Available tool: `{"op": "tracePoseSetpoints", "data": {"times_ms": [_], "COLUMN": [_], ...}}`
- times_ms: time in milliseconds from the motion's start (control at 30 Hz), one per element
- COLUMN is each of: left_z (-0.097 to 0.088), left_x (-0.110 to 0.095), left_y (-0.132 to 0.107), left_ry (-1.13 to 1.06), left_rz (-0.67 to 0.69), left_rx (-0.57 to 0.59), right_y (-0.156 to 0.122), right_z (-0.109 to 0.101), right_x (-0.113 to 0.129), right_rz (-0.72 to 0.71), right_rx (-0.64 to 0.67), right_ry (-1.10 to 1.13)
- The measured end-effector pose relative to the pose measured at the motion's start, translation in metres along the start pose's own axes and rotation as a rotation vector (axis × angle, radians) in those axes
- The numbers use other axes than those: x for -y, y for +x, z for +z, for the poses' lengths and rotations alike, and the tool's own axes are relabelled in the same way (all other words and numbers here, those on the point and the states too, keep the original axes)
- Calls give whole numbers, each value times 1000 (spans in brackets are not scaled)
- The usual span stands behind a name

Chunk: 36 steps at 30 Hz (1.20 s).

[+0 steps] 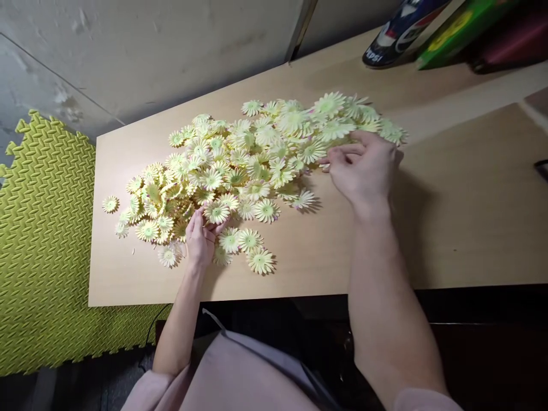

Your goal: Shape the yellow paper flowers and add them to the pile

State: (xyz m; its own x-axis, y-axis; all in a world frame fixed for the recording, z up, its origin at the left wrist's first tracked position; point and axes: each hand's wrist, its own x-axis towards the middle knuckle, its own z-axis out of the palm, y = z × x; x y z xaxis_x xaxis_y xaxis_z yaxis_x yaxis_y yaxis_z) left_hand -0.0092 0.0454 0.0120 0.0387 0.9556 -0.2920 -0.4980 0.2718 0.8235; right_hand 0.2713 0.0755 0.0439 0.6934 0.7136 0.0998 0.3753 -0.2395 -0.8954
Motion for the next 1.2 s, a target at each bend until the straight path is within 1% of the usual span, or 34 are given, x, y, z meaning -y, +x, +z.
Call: {"op": "tracePoseSetpoints", "data": {"times_ms": [67, 100, 133, 167, 200, 233, 267, 333, 367, 400, 467, 533, 567, 733, 867, 967, 1200], "left_z": [-1, -1, -1, -1, -1, -1, 0, 0, 0, 0, 0, 1, 1, 3, 4, 4, 4], "left_x": [0, 0, 1, 1, 1, 1, 1, 2, 3, 3, 5, 5, 5, 2, 0, 0, 1], "left_y": [0, 0, 0, 0, 0, 0, -1, -3, -4, -5, -7, -8, -9, -12, -12, -12, -13], "left_ry": [18, 29, 36, 42, 48, 59, 79, 142, 177, 208, 250, 285, 308, 430, 454, 437, 378], "left_rz": [1, 3, 5, 7, 11, 20, 34, 75, 101, 124, 158, 176, 180, 196, 227, 227, 191], "left_rx": [3, 6, 14, 26, 39, 50, 61, 89, 103, 116, 135, 151, 165, 288, 335, 348, 306], "right_y": [-10, -19, -29, -40, -52, -63, -74, -93, -101, -107, -115, -118, -118, -116, -115, -116, -116], "right_z": [-4, -6, -5, -3, 0, 6, 12, 29, 38, 47, 61, 69, 71, 67, 63, 62, 62], "right_x": [1, 2, 5, 8, 12, 16, 19, 24, 24, 24, 20, 15, 13, 7, 5, 4, 6], "right_rz": [-114, -172, -207, -248, -295, -324, -334, -299, -251, -189, -71, -5, 6, -32, -54, -80, -110], "right_rx": [-21, -70, -151, -204, -203, -176, -64, 344, 523, 643, 764, 786, 783, 783, 790, 774, 766], "right_ry": [-170, -234, -270, -273, -231, -142, -17, 295, 411, 504, 617, 669, 682, 675, 686, 674, 664]}}
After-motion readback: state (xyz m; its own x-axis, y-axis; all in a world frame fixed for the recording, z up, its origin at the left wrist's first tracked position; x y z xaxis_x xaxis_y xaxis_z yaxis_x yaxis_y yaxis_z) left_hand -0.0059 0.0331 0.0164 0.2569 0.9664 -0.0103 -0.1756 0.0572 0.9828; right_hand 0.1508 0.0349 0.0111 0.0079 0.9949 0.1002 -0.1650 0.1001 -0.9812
